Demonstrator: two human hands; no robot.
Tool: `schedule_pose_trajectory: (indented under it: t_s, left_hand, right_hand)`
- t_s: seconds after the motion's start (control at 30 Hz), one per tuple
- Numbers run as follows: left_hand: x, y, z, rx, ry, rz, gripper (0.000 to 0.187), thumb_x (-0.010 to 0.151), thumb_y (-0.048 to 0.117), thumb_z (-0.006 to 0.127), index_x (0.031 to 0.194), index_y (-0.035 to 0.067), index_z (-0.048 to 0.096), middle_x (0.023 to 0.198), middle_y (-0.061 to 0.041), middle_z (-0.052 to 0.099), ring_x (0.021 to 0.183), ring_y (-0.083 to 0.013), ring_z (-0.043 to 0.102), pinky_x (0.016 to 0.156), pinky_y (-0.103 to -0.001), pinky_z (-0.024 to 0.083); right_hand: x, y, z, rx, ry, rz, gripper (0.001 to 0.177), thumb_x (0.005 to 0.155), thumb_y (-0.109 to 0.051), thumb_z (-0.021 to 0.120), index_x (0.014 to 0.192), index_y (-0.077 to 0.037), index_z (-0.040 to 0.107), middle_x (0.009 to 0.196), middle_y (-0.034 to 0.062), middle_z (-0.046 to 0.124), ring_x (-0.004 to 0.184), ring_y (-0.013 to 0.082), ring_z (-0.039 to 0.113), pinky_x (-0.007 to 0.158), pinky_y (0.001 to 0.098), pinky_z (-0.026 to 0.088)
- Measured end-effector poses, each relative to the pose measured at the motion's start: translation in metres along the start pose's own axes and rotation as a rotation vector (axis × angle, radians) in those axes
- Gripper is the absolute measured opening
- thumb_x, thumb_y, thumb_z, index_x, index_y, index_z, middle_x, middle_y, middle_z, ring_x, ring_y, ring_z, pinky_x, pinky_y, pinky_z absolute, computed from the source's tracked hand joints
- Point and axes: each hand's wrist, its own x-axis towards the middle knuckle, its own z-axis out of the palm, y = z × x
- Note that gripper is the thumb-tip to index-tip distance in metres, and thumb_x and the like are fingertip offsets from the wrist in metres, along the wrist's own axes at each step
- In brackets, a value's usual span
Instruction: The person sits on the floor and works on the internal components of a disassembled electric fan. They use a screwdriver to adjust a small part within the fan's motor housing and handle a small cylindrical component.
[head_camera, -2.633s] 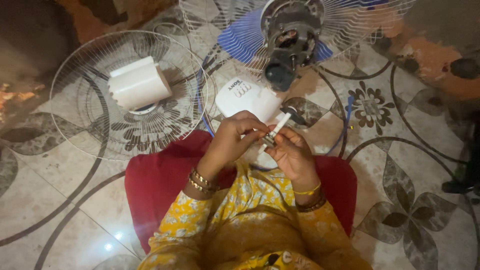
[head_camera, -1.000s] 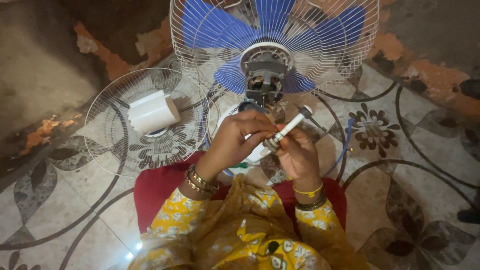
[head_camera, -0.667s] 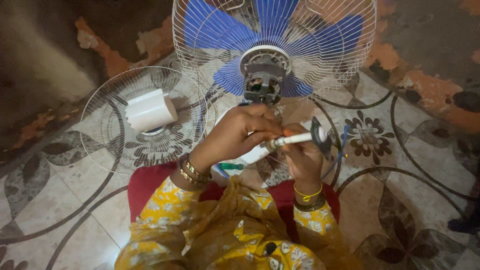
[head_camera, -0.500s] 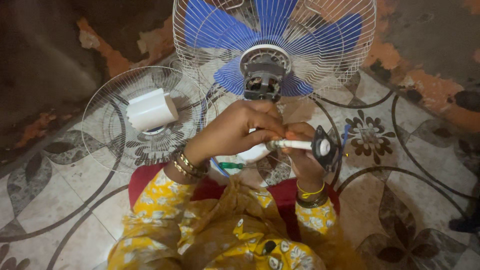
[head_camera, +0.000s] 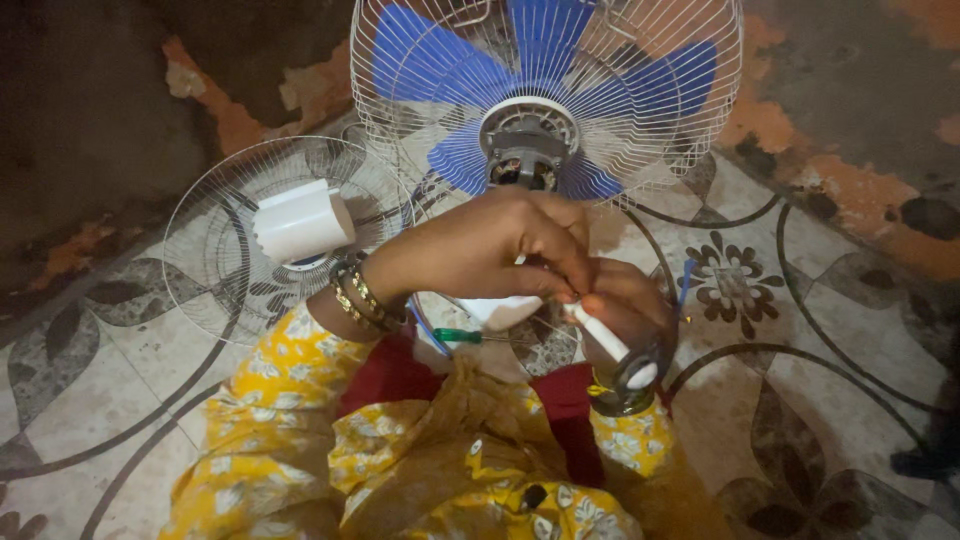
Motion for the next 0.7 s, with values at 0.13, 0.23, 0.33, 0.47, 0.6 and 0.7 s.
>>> schedule_pose_trajectory:
  t_s: [0.13, 0.23, 0.33, 0.47, 0.6, 0.7]
  left_hand:
    - [0.008, 0.012, -0.005, -0.004, -0.029, 0.030, 0.014, 0.091, 0.012, 0.079, 0.105, 0.011, 0.076, 0.099, -0.001, 0.069, 0.093, -0.0186, 0.070, 0.080, -0.033, 0.054]
    - [0.008, 0.020, -0.005, 0.019, -0.029, 0.002, 0.016, 0.089, 0.013, 0.080, 0.104, 0.011, 0.076, 0.099, -0.001, 0.069, 0.091, -0.0179, 0.070, 0.078, -0.033, 0.054]
    - [0.008, 0.026, -0.005, 0.057, -0.004, 0.043, 0.018, 0.088, 0.013, 0.081, 0.105, 0.010, 0.075, 0.102, -0.001, 0.069, 0.095, -0.0187, 0.071, 0.079, -0.033, 0.054]
    - [0.007, 0.033, -0.004, 0.090, 0.011, 0.027, 0.022, 0.086, 0.014, 0.082, 0.107, 0.011, 0.075, 0.102, -0.001, 0.068, 0.094, -0.0186, 0.071, 0.079, -0.033, 0.054]
    - [0.007, 0.033, -0.004, 0.116, -0.026, -0.041, 0.033, 0.085, 0.019, 0.082, 0.117, 0.013, 0.074, 0.110, -0.001, 0.068, 0.095, -0.0170, 0.071, 0.078, -0.032, 0.056]
    - [0.006, 0.026, -0.002, 0.167, 0.046, 0.046, 0.052, 0.077, 0.029, 0.089, 0.123, 0.012, 0.072, 0.114, -0.003, 0.069, 0.105, -0.0204, 0.068, 0.088, -0.036, 0.056]
  right_hand:
    - [0.016, -0.009, -0.010, 0.039, -0.111, -0.111, 0.030, 0.097, -0.005, 0.062, 0.125, -0.017, 0.061, 0.110, 0.0135, 0.069, 0.095, 0.0232, 0.069, 0.078, 0.0347, 0.058]
    - [0.024, -0.007, -0.018, 0.046, -0.172, -0.215, 0.030, 0.098, -0.007, 0.063, 0.126, -0.017, 0.060, 0.112, 0.0137, 0.068, 0.099, 0.0270, 0.068, 0.084, 0.0385, 0.058]
    - [0.029, -0.004, -0.022, -0.038, -0.192, -0.338, 0.030, 0.096, -0.008, 0.066, 0.125, -0.014, 0.059, 0.112, 0.0148, 0.067, 0.104, 0.0315, 0.068, 0.090, 0.0437, 0.058]
    - [0.027, -0.003, -0.018, -0.077, -0.114, -0.327, 0.030, 0.092, -0.004, 0.066, 0.121, -0.012, 0.061, 0.110, 0.0129, 0.068, 0.104, 0.0309, 0.068, 0.093, 0.0453, 0.058]
    - [0.028, -0.001, -0.014, -0.072, -0.066, -0.425, 0.029, 0.089, -0.002, 0.070, 0.116, -0.007, 0.061, 0.111, 0.0167, 0.065, 0.104, 0.0342, 0.067, 0.088, 0.0447, 0.060]
    - [0.027, -0.003, -0.017, -0.108, -0.087, -0.383, 0.025, 0.091, -0.005, 0.070, 0.114, -0.007, 0.060, 0.113, 0.0173, 0.065, 0.106, 0.0336, 0.067, 0.088, 0.0432, 0.061]
